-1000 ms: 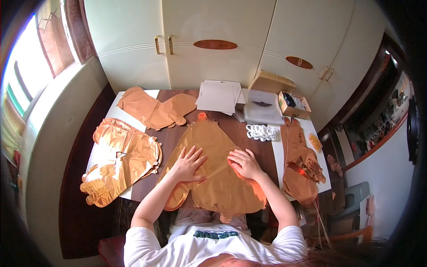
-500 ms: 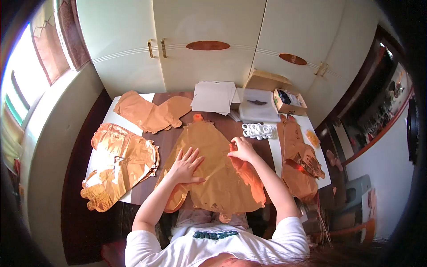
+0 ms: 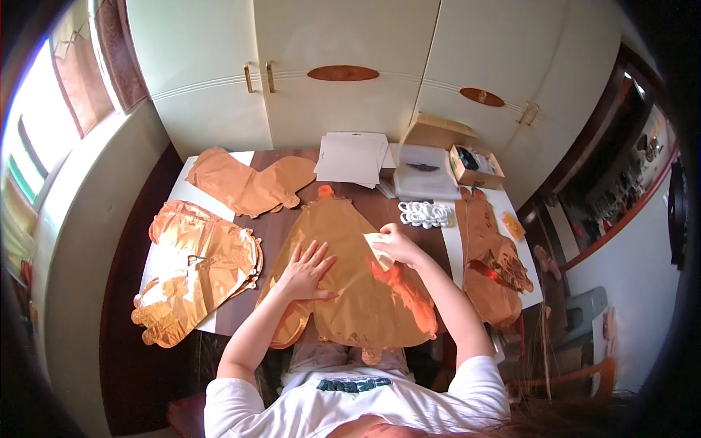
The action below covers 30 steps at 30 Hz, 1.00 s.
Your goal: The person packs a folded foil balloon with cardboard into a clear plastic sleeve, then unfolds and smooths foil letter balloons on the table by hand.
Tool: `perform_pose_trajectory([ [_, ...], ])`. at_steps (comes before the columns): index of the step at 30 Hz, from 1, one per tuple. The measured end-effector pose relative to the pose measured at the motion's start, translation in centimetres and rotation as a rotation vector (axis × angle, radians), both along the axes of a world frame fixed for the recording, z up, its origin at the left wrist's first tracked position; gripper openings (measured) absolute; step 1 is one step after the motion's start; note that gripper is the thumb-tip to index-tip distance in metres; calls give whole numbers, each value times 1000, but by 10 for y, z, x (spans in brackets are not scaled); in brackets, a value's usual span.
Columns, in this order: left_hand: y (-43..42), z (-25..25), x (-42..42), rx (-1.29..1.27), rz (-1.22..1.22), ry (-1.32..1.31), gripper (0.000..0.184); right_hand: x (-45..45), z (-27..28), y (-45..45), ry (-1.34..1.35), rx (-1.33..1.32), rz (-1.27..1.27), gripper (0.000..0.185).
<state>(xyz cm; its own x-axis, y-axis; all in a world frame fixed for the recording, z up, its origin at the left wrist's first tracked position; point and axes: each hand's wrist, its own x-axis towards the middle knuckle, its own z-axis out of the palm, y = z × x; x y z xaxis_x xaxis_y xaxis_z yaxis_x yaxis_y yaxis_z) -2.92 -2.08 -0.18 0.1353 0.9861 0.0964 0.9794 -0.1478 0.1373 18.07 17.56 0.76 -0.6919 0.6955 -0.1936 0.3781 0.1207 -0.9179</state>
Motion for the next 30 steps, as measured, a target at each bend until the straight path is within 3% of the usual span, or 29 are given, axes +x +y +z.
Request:
perform_pose_trajectory([
  [1, 0, 0, 0, -3, 0, -8, 93, 1, -2, -4, 199, -127, -48, 66],
  [2, 0, 0, 0, -9, 2, -4, 94, 5, 0, -4, 212, -243, -37, 77],
  [5, 0, 1, 1, -17, 6, 1, 94, 17, 15, -20, 316, -611, -62, 82],
  [6, 0, 0, 1, -14, 6, -1, 95, 20, 18, -26, 267, -594, -17, 82],
  [7, 0, 0, 0, -11, 5, -2, 95, 21, 13, -35, 269, -383, 52, 68],
  [9, 0, 0, 0, -14, 4, -11, 95, 26, -9, -29, -1, 226, 297, 56],
  [11, -1, 0, 0, -14, 4, -16, 95, 27, 29, -51, -320, 602, 431, 63],
  [13, -1, 0, 0, -11, 3, -16, 95, 28, -1, -54, -189, 676, 437, 78],
  [16, 0, 0, 0, -4, 6, -7, 94, 25, -20, -62, -336, 676, 489, 91],
  [20, 0, -1, 0, 16, 2, 8, 94, 17, -25, -74, -396, 879, 491, 91],
  [30, 1, -1, 0, 23, -29, 61, 96, 7, -20, -84, -510, 997, 536, 89],
])
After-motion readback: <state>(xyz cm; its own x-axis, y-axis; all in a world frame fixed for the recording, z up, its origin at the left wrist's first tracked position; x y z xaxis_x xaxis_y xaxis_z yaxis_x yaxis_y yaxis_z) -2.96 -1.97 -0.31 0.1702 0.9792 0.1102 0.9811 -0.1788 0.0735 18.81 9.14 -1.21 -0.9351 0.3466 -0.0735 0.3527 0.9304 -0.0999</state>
